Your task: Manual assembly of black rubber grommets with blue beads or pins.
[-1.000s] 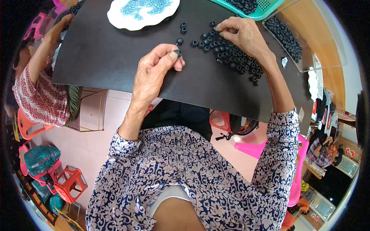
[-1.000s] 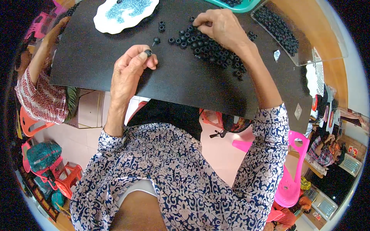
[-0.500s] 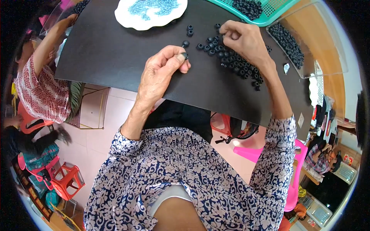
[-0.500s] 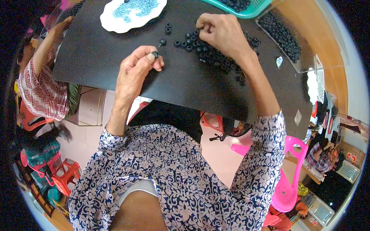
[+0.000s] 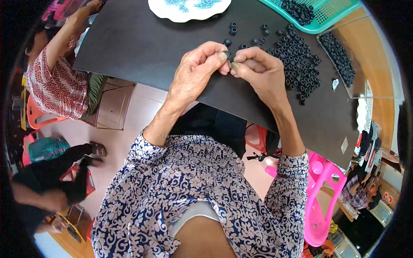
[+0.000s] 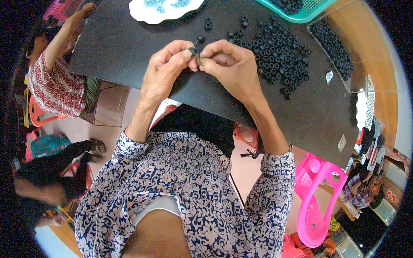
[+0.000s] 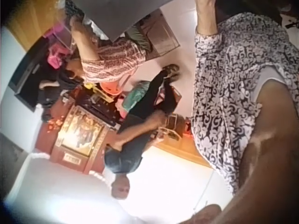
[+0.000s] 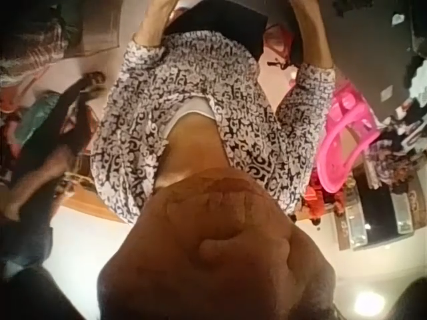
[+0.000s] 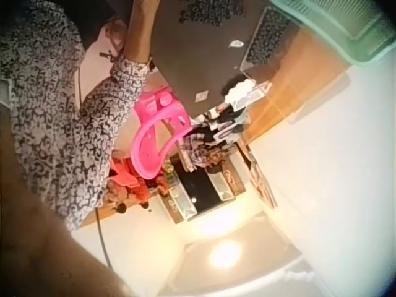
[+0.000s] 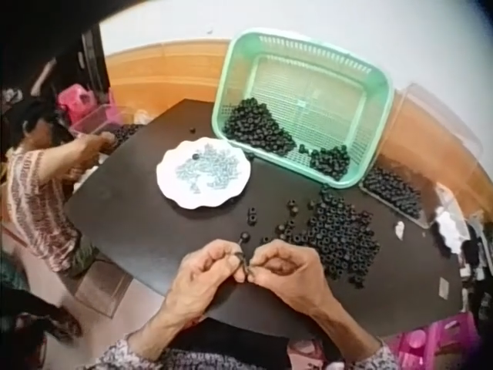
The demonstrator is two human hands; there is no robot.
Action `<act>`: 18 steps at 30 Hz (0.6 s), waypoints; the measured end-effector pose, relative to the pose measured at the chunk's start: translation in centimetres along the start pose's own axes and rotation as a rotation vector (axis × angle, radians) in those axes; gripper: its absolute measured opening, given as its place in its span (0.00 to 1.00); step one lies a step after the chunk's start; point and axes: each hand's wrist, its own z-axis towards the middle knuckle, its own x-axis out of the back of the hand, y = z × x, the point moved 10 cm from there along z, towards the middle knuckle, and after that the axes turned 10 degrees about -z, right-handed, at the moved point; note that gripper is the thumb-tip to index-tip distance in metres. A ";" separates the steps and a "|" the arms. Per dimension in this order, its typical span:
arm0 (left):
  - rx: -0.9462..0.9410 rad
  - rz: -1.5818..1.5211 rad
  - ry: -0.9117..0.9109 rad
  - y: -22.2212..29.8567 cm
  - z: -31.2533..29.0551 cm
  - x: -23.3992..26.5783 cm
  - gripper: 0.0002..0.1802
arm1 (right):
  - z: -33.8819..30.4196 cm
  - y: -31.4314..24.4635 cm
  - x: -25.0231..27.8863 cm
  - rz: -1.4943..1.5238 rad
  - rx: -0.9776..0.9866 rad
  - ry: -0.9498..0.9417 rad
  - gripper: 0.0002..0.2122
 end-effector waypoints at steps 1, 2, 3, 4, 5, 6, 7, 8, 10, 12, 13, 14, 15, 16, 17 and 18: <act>0.008 0.010 -0.002 -0.1 0.1 -0.1 0.11 | 0.1 -0.1 0.1 0.015 0.026 0.000 0.06; 0.011 0.012 -0.003 -0.2 0.2 -0.2 0.11 | 0.1 -0.2 0.2 0.029 0.051 0.000 0.07; 0.005 0.013 -0.005 -0.3 0.3 -0.2 0.10 | 0.1 -0.1 0.2 0.032 0.050 0.002 0.07; -0.001 0.013 -0.007 -0.3 0.4 -0.2 0.10 | 0.2 -0.2 0.3 0.028 0.057 0.022 0.08; 0.002 0.014 -0.007 -0.4 0.5 -0.2 0.10 | 0.2 -0.2 0.5 0.024 0.063 0.042 0.09; -0.004 0.019 -0.009 -0.4 0.6 -0.2 0.10 | 0.2 0.0 0.6 0.026 0.062 0.043 0.09; -0.009 0.024 -0.011 -0.3 0.6 -0.3 0.10 | 0.3 -0.1 0.8 0.039 0.078 0.049 0.09; -0.014 0.024 -0.014 -0.3 0.7 -0.3 0.10 | 0.3 -0.1 1.0 0.052 0.094 0.054 0.10; -0.016 0.026 -0.016 -0.5 0.8 -0.2 0.11 | 0.3 -0.2 1.0 0.053 0.088 0.051 0.11; -0.017 0.027 -0.019 -0.5 0.8 -0.2 0.11 | 0.2 -0.4 1.1 0.053 0.082 0.048 0.11; -0.010 0.039 -0.032 -0.5 0.9 -0.4 0.11 | 0.1 -0.8 1.1 0.058 0.105 0.040 0.11; -0.004 0.051 -0.045 -0.5 0.9 -0.6 0.11 | 0.1 -1.1 1.2 0.062 0.129 0.033 0.11; -0.005 0.051 -0.043 -0.5 1.0 -0.6 0.11 | 0.2 -1.0 1.2 0.062 0.129 0.030 0.11; 0.001 0.061 -0.041 -0.6 0.9 -0.5 0.10 | 0.2 -1.1 1.4 0.041 0.161 0.043 0.11; 0.007 0.071 -0.039 -0.6 0.9 -0.5 0.10 | 0.2 -1.3 1.6 0.020 0.193 0.056 0.11; 0.005 0.072 -0.037 -0.4 0.8 -0.5 0.10 | 0.2 -1.4 1.6 0.021 0.194 0.053 0.11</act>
